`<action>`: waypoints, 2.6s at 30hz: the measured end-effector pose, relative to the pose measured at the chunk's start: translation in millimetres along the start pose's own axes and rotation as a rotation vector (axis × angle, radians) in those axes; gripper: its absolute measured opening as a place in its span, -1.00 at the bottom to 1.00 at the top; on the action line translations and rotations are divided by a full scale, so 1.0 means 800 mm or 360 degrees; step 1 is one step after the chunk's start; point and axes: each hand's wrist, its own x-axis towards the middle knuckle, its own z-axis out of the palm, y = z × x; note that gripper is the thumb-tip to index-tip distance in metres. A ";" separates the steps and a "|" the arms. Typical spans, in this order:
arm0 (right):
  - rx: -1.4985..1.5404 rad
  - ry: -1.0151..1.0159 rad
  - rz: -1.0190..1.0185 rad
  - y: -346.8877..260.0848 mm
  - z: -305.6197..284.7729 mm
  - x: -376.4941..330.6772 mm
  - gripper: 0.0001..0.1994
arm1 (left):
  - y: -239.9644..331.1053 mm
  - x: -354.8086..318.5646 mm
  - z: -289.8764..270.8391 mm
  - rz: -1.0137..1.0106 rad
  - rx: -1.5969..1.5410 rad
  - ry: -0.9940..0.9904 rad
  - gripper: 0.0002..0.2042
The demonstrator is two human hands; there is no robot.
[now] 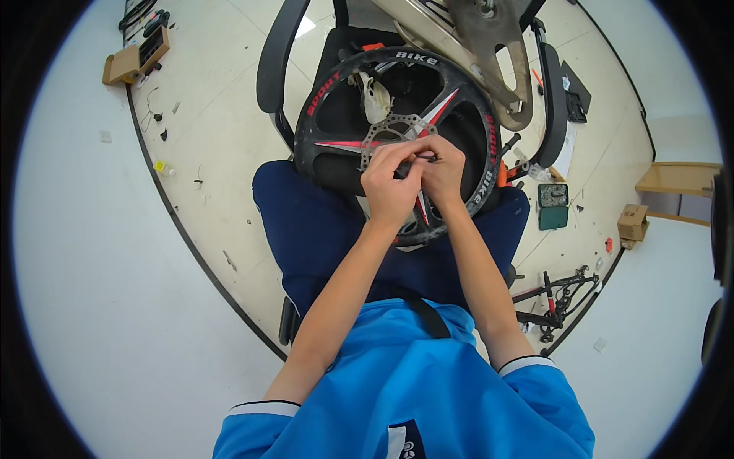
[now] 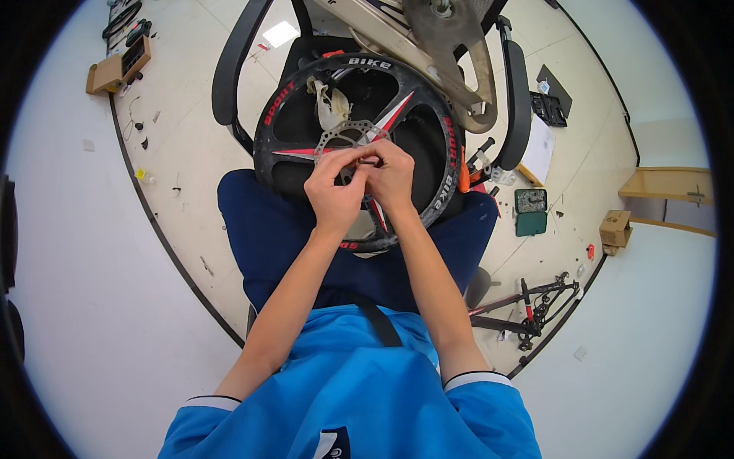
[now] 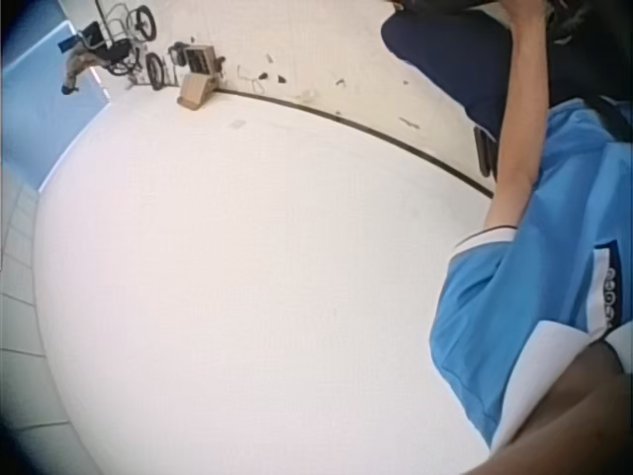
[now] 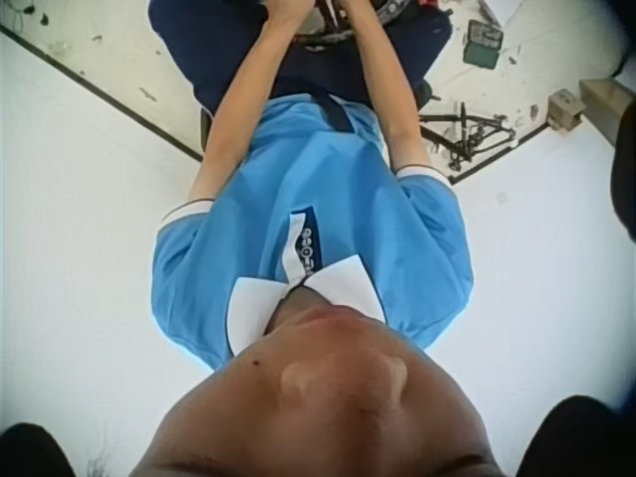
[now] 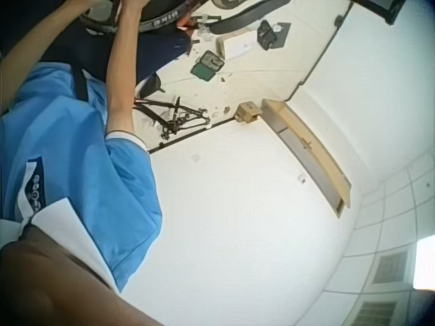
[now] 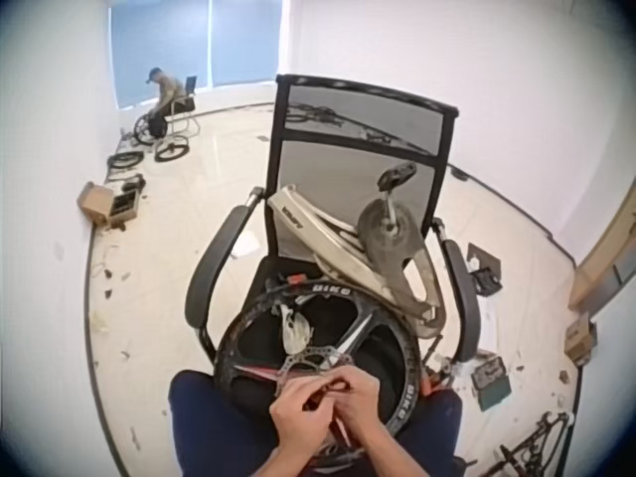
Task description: The person is seated and working on a bicycle wheel resting on their lap. They are attaching a disc brake rotor to the wheel hub, inserting and tightening multiple bolts by hand to secure the component.
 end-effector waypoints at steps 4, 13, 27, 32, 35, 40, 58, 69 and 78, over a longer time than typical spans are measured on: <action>0.0018 0.0046 -0.0144 -0.018 -0.008 0.010 -0.78 | -0.001 0.008 0.007 0.0017 -0.0063 0.0075 -0.82; -0.0040 -0.0119 -0.0186 -0.023 -0.034 0.020 -0.83 | 0.012 0.021 -0.028 -0.0137 -0.0215 -0.0323 -0.78; -0.1147 -0.0753 -0.1024 -0.012 -0.083 0.094 -0.89 | -0.040 0.075 -0.038 -0.0035 0.0116 -0.0874 -0.83; -0.1253 -0.0785 -0.1168 -0.010 -0.079 0.110 -0.92 | -0.044 0.073 -0.035 -0.0190 0.0225 -0.0904 -0.83; -0.1283 -0.0797 -0.1256 -0.013 -0.080 0.121 -0.92 | -0.045 0.069 -0.031 -0.0165 0.0191 -0.0865 -0.83; -0.1352 -0.0836 -0.1285 -0.023 -0.079 0.130 -0.93 | -0.041 0.071 -0.025 -0.0173 0.0256 -0.0866 -0.83; -0.1217 -0.0781 -0.1333 -0.019 -0.071 0.134 -0.95 | -0.029 0.067 -0.019 -0.0254 0.0457 -0.0780 -0.84; -0.1213 -0.0746 -0.1427 -0.016 -0.066 0.136 -0.89 | -0.028 0.062 -0.019 -0.0278 0.0427 -0.0815 -0.86; -0.1123 -0.0737 -0.1431 -0.020 -0.064 0.136 -0.92 | -0.024 0.061 -0.017 -0.0246 0.0530 -0.0801 -0.86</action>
